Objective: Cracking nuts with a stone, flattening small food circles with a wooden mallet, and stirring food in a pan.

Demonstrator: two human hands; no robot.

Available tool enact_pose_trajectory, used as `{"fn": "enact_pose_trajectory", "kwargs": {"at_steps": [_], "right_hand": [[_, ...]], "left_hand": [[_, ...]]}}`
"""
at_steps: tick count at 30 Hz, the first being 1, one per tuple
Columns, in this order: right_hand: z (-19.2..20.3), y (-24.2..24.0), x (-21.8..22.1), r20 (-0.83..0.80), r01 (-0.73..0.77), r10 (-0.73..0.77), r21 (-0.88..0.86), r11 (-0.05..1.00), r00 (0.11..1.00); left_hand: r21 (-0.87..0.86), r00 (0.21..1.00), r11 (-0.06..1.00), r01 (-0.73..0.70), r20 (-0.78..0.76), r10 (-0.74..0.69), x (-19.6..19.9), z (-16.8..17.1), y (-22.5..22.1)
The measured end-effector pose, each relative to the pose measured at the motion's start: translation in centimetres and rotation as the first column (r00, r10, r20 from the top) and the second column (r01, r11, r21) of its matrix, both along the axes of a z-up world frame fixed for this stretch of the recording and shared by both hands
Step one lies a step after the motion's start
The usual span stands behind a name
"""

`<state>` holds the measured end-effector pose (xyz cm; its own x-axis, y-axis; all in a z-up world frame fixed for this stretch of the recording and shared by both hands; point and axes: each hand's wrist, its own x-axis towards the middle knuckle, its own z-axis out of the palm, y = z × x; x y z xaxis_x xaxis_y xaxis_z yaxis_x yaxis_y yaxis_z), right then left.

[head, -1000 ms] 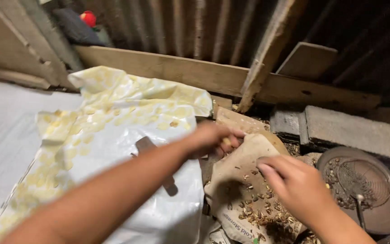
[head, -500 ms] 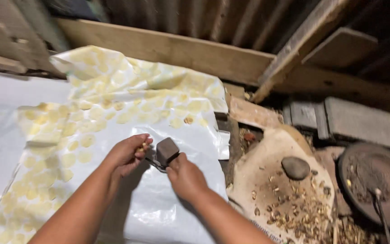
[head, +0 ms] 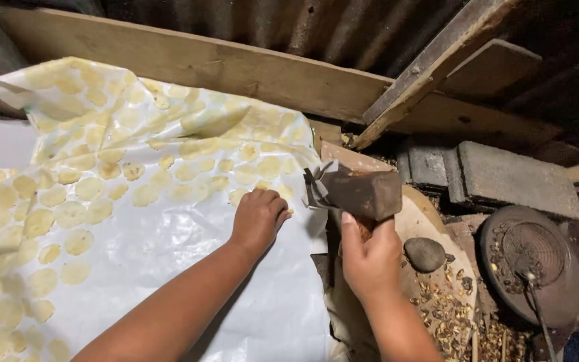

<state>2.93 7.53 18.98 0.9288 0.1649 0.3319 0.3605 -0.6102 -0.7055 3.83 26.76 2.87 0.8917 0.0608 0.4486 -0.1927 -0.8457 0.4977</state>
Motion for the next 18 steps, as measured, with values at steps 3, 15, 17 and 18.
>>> {"fn": "enact_pose_trajectory", "kwargs": {"at_steps": [3, 15, 17, 18], "right_hand": [[-5.5, 1.0, 0.4, -0.073, -0.081, 0.088, 0.095, 0.992, 0.993], [-5.2, 3.8, 1.4, -0.547, -0.084, -0.089, -0.284, 0.955, 0.832], [-7.9, 3.4, 2.0, -0.58, -0.166, -0.069, -0.342, 0.925, 0.812], [-9.2, 3.4, 2.6, -0.605, -0.232, -0.061, -0.394, 0.89, 0.794]], "left_hand": [[0.024, 1.0, 0.999, -0.025, 0.015, 0.025, -1.7, 1.0, 0.9], [0.108, 0.983, 0.99, -0.092, -0.151, 0.107, -5.6, 0.2, 4.6], [0.075, 0.986, 0.995, -0.062, -0.151, 0.073, -5.2, -0.2, 4.3], [0.047, 0.99, 0.999, -0.02, -0.14, 0.026, -4.5, -0.3, 4.4]]}}
